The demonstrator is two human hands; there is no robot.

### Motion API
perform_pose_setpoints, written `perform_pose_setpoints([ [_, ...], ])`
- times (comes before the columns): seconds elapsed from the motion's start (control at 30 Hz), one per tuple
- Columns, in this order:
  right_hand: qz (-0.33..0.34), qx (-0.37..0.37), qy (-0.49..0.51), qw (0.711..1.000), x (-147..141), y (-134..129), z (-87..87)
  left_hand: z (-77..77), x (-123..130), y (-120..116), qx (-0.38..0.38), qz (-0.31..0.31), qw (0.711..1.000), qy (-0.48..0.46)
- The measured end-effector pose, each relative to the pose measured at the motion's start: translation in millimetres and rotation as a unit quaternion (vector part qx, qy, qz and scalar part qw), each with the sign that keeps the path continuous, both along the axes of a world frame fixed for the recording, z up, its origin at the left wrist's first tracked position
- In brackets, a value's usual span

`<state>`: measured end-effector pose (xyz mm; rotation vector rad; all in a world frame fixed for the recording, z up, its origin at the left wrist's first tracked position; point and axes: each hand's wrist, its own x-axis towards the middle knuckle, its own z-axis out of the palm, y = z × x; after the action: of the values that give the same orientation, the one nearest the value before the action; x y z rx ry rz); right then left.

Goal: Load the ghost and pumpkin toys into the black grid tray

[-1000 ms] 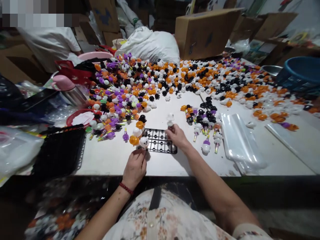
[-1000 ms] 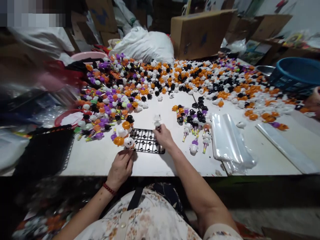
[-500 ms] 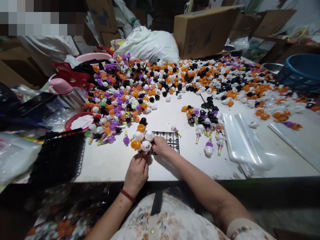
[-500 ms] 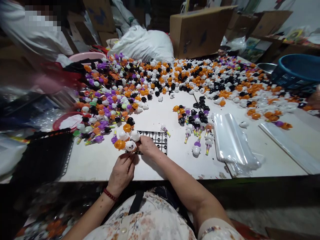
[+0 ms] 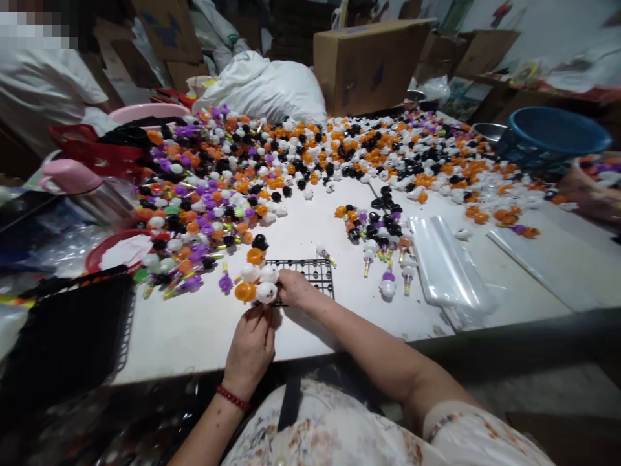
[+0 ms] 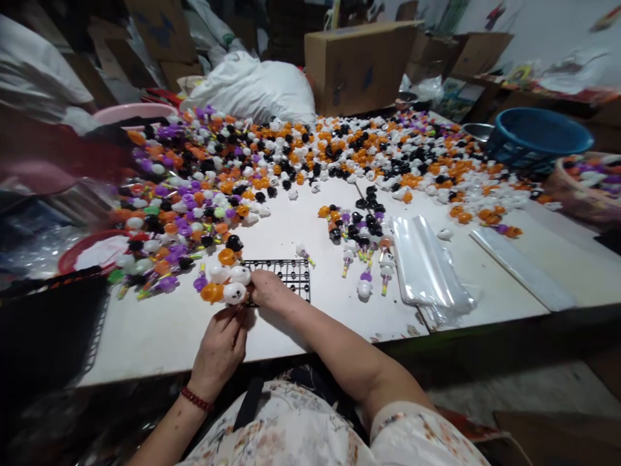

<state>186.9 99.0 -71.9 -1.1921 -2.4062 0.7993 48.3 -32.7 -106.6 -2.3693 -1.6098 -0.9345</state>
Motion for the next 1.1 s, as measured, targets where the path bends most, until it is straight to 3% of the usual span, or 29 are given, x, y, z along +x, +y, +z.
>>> perform_pose_setpoints([
  [0.13,0.022,0.0,-0.004,1.0,-0.4,1.9,4.5,-3.0,-4.3,4.0,0.034,-0.01,0.999,0.011],
  [0.2,0.014,0.005,0.023,1.0,15.3,1.2,10.4,-6.2,-6.6,7.5,0.043,-0.024,0.999,0.013],
  [0.33,-0.113,0.066,0.079,0.988,99.2,-13.3,28.6,-9.8,-8.8,8.0,0.06,-0.015,0.998,0.014],
  [0.4,-0.21,0.101,0.01,0.972,157.5,-20.3,36.6,-9.0,-8.1,5.8,0.068,0.012,0.997,0.016],
  [0.47,-0.29,0.144,-0.123,0.938,210.8,-22.8,40.9,-6.7,-6.7,4.1,0.069,0.043,0.996,0.024],
  [0.53,-0.297,0.156,-0.223,0.915,249.1,-21.7,41.0,-3.8,-5.0,3.7,0.068,0.062,0.995,0.035],
  [0.63,-0.262,0.151,-0.258,0.918,272.4,-17.1,35.6,-0.2,-3.1,5.3,0.069,0.066,0.995,0.039],
  [0.73,-0.235,0.15,-0.202,0.939,259.4,-12.6,29.5,2.2,-1.2,6.1,0.074,0.053,0.995,0.03],
  [0.87,-0.217,0.065,0.001,0.974,195.9,-9.5,21.2,4.3,1.9,2.6,0.058,0.048,0.997,0.004],
  [1.0,-0.179,-0.124,0.221,0.951,105.0,-6.6,7.3,4.0,4.2,-1.5,0.025,0.059,0.998,-0.015],
  [1.1,-0.138,-0.19,0.271,0.933,47.7,-0.8,-3.2,3.7,4.8,-3.8,0.01,0.059,0.998,-0.021],
])
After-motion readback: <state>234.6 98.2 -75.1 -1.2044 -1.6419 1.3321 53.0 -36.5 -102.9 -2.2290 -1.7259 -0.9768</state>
